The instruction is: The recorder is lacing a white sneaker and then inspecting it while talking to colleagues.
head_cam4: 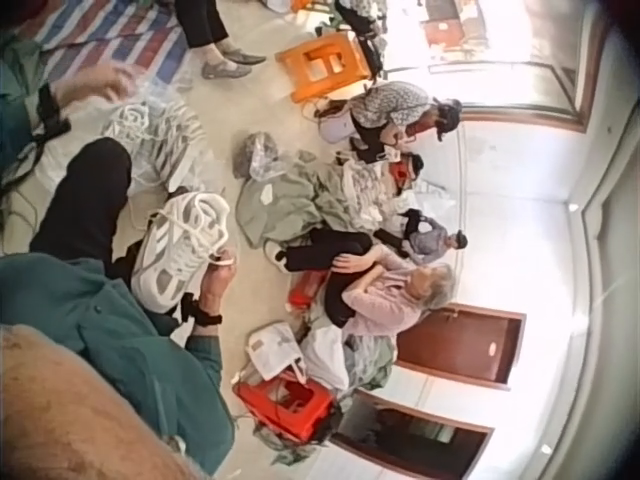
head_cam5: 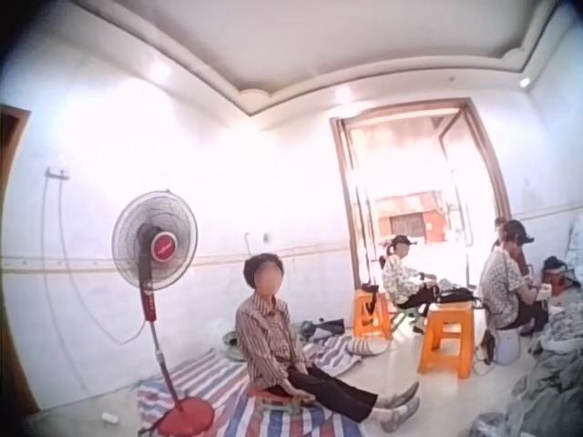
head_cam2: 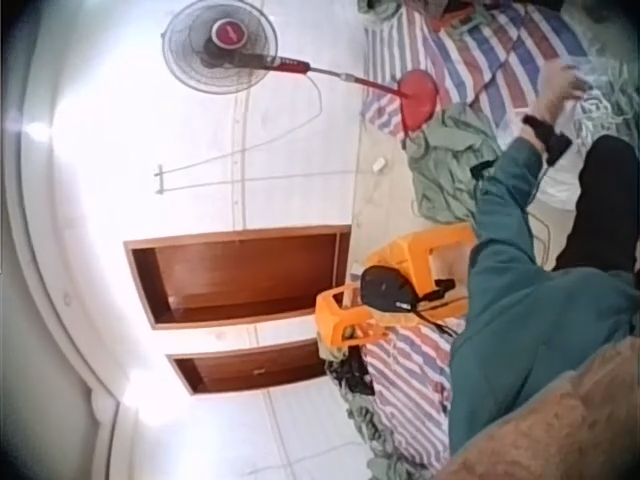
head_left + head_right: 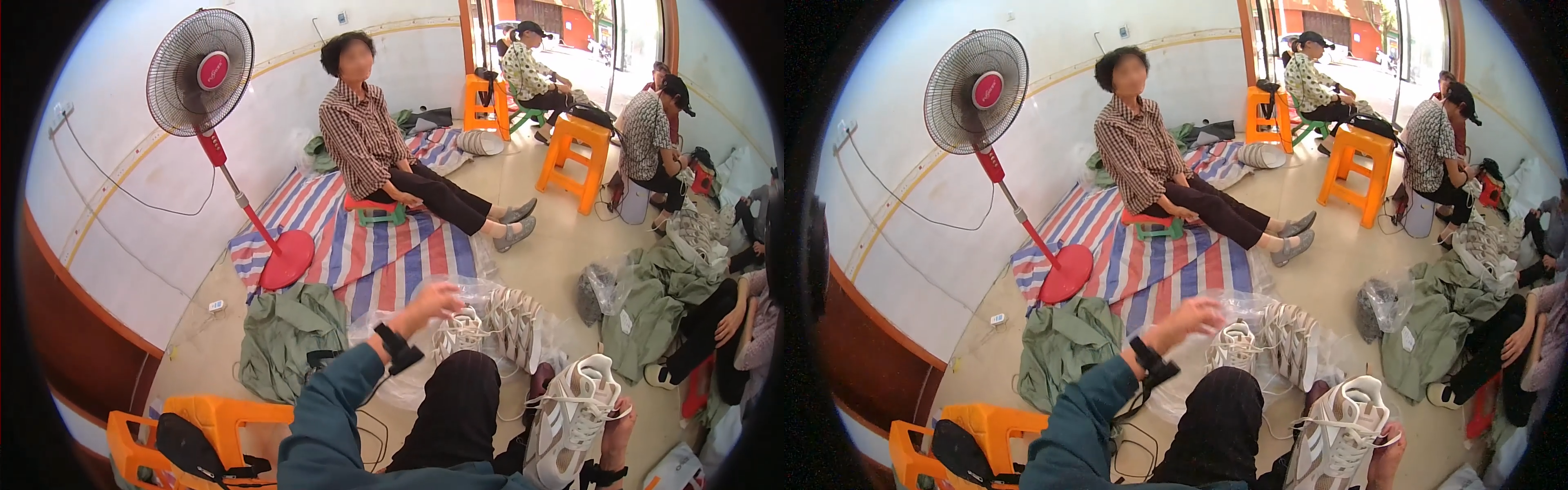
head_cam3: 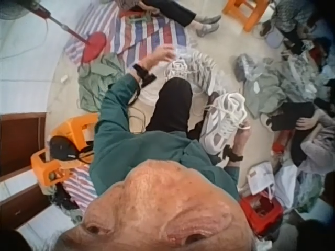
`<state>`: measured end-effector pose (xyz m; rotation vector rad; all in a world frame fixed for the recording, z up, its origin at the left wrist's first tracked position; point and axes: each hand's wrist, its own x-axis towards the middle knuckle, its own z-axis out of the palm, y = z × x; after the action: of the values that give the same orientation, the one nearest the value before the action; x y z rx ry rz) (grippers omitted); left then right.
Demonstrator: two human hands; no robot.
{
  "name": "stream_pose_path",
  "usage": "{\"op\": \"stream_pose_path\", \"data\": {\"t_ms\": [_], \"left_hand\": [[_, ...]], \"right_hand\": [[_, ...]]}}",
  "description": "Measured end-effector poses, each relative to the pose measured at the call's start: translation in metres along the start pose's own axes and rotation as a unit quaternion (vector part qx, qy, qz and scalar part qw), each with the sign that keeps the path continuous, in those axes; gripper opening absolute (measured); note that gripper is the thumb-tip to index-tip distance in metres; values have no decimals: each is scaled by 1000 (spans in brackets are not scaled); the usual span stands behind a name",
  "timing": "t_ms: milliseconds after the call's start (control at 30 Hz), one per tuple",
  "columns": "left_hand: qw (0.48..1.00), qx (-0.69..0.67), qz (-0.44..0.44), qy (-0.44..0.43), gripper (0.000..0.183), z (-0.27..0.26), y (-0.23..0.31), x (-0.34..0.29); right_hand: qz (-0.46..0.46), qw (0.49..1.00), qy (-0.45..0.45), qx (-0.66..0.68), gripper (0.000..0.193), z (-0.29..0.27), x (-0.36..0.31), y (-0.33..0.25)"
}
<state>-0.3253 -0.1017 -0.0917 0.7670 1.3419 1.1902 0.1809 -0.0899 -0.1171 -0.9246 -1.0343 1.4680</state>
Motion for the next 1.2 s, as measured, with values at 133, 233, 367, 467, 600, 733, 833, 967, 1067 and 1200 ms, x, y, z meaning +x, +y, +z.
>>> {"op": "stream_pose_path", "data": {"t_ms": [133,233,367,467,600,733,833,967,1067,1200], "left_hand": [[977,162,98,-96,35,70,-27,-39],[921,303,226,-91,32,107,-40,-77],[849,410,329,-46,32,121,-44,-100],[870,366,330,-27,32,118,-57,-103],[891,316,325,-13,31,119,-55,-106],[944,225,240,-33,32,135,-48,-113],[962,177,188,-95,38,158,-43,-108],[946,189,214,-153,40,190,-39,-95],[931,192,206,-230,37,211,-56,-87],[930,218,208,-209,34,218,-61,-87]], "right_hand": [[-1,1000,-10,8,27,-2,-2,-2],[-14,1000,-13,19,28,-5,0,4],[-14,1000,7,25,26,-3,-4,1],[-25,999,-18,40,25,-5,-1,5],[-15,999,-10,47,25,-3,-2,6],[-28,999,-11,34,26,-12,-1,11],[-29,999,-4,17,27,-9,1,15],[-28,1000,3,14,29,-10,1,16],[-24,999,22,14,29,-13,1,20],[-15,1000,2,19,30,-14,1,15]]}}
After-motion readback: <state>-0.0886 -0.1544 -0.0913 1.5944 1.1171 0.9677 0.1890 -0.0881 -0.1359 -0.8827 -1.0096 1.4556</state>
